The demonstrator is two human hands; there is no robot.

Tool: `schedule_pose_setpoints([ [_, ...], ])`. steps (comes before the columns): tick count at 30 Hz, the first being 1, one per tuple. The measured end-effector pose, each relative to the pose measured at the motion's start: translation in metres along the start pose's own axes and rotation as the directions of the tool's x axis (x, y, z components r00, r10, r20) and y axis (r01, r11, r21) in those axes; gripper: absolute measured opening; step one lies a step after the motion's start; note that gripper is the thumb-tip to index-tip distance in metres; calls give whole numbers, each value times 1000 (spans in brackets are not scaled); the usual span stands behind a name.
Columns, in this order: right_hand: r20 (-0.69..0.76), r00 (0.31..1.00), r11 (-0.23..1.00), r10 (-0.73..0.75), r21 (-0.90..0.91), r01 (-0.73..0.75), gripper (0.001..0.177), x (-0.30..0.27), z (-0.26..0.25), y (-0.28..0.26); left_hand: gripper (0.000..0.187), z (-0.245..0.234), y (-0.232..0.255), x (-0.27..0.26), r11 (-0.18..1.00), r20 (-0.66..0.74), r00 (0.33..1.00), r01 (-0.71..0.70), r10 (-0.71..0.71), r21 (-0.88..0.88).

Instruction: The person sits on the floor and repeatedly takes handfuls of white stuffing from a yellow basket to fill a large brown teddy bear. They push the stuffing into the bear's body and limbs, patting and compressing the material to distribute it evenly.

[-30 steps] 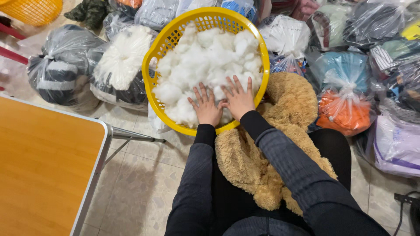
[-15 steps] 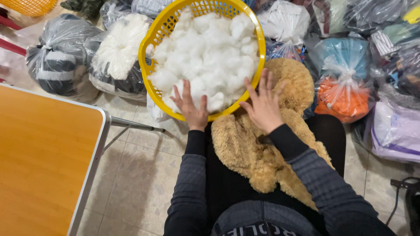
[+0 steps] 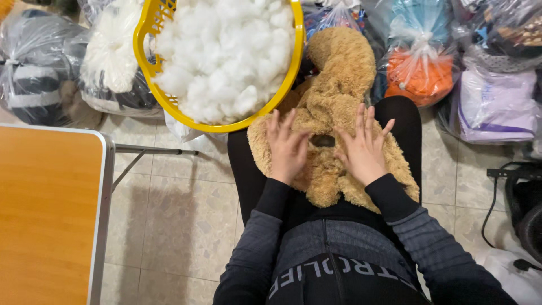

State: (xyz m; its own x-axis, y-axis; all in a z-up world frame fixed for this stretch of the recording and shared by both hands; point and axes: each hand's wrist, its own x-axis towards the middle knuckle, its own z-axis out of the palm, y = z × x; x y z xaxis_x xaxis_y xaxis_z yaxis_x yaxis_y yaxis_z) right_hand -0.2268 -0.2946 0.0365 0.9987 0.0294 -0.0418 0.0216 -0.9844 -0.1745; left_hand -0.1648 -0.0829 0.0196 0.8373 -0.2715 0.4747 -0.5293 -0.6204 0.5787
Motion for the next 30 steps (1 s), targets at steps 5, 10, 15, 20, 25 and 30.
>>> schedule_pose_setpoints([
  [5, 27, 1000, 996, -6, -92, 8, 81, -7, 7, 2, 13, 34, 6, -20, 996, 262, 964, -66, 48, 61],
  [10, 49, 999, 992, 14, -122, -8, 85, -10, 12, 5, 28, 37, -2, -35, 959, 496, 868, -123, -21, 256],
  [15, 58, 997, 985, 41, -167, -30, 85, -12, 12, 8, 30, 22, -1, -41, 949, 687, 714, -105, -137, 298],
  [20, 64, 996, 985, 69, -163, -58, 87, -3, 15, 0, 29, 15, -2, -39, 976, 748, 644, -12, -159, 218],
  [25, 65, 985, 950, 160, -280, -136, 80, 10, 25, -19, 24, 27, -5, -44, 973, 541, 840, -90, -42, 215],
  [30, 6, 991, 815, 135, -569, -108, 61, 9, 38, -21, 21, 50, -8, -34, 956, 407, 903, 11, -136, 293],
])
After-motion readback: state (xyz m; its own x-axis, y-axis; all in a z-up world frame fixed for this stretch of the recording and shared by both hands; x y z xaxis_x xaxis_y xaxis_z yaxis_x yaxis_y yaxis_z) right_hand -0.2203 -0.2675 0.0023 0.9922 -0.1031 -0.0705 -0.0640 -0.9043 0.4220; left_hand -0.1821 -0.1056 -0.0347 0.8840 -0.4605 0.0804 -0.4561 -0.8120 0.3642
